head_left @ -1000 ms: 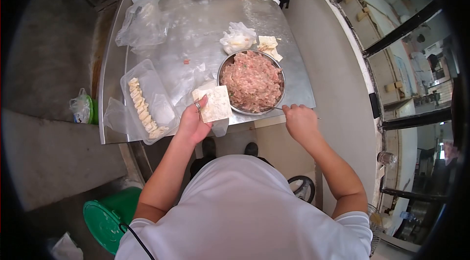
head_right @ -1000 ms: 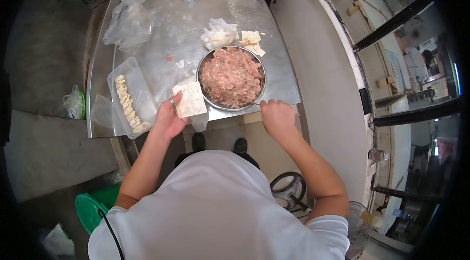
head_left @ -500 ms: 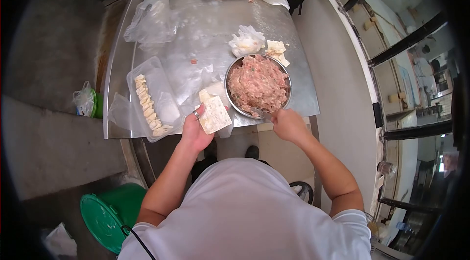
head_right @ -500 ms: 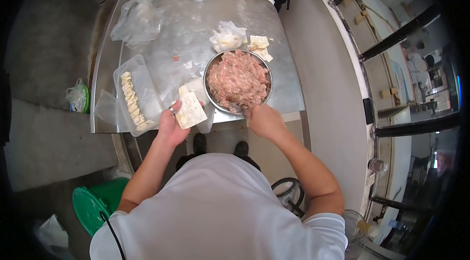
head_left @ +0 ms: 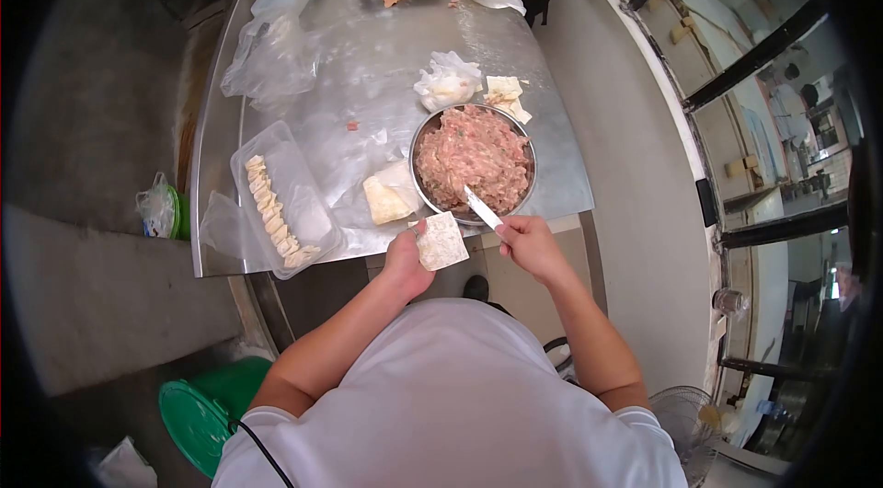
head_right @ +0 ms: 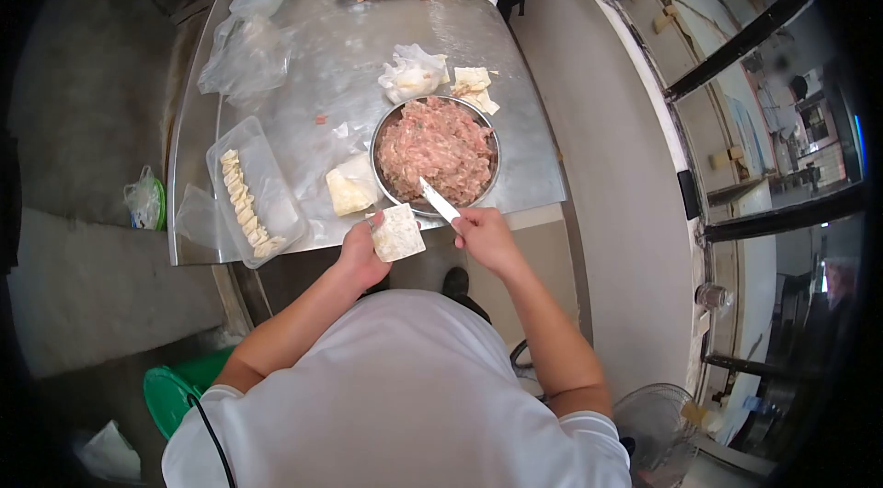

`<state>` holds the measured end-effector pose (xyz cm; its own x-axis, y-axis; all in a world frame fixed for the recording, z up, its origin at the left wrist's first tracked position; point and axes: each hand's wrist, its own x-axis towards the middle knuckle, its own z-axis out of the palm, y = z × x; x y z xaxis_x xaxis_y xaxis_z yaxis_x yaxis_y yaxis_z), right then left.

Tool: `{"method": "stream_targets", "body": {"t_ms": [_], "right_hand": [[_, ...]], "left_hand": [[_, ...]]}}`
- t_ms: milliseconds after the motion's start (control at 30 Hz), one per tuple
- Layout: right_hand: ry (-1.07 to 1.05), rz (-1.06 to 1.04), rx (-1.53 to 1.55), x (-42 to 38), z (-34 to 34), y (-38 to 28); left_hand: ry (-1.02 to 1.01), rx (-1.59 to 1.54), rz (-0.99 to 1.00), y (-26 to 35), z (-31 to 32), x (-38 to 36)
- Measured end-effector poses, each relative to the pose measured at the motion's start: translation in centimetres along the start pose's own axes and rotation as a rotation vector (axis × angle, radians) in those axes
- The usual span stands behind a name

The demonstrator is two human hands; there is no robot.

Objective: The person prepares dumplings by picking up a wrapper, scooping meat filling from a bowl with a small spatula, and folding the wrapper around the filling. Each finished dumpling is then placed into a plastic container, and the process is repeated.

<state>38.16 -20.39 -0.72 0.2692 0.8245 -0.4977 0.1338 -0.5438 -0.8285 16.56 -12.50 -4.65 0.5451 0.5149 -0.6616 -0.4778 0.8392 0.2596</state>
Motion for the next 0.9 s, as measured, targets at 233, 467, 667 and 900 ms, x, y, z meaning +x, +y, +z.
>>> {"method": "stream_targets", "body": {"t_ms": [233, 467, 667, 900], "right_hand": [[0.161, -0.111, -0.02, -2.2, -1.0, 1.4], [0.326, -0.595, -0.516, -5.0, 3.7, 1.3], [0.447, -0.561, -0.791, -6.7, 2.0, 4.3], [0.392, -0.706, -0.71, -5.8, 3.5, 2.2]], "left_hand": [[-0.011, 0.008, 0.109, 1.6, 0.2, -0.7], [-0.138, -0.128, 0.083, 1.3, 2.8, 0.5], [0.009, -0.145, 0.227, 2.4, 2.0, 0.9], [0.004, -0.149, 0.177, 0.2, 3.1, -0.5]]}}
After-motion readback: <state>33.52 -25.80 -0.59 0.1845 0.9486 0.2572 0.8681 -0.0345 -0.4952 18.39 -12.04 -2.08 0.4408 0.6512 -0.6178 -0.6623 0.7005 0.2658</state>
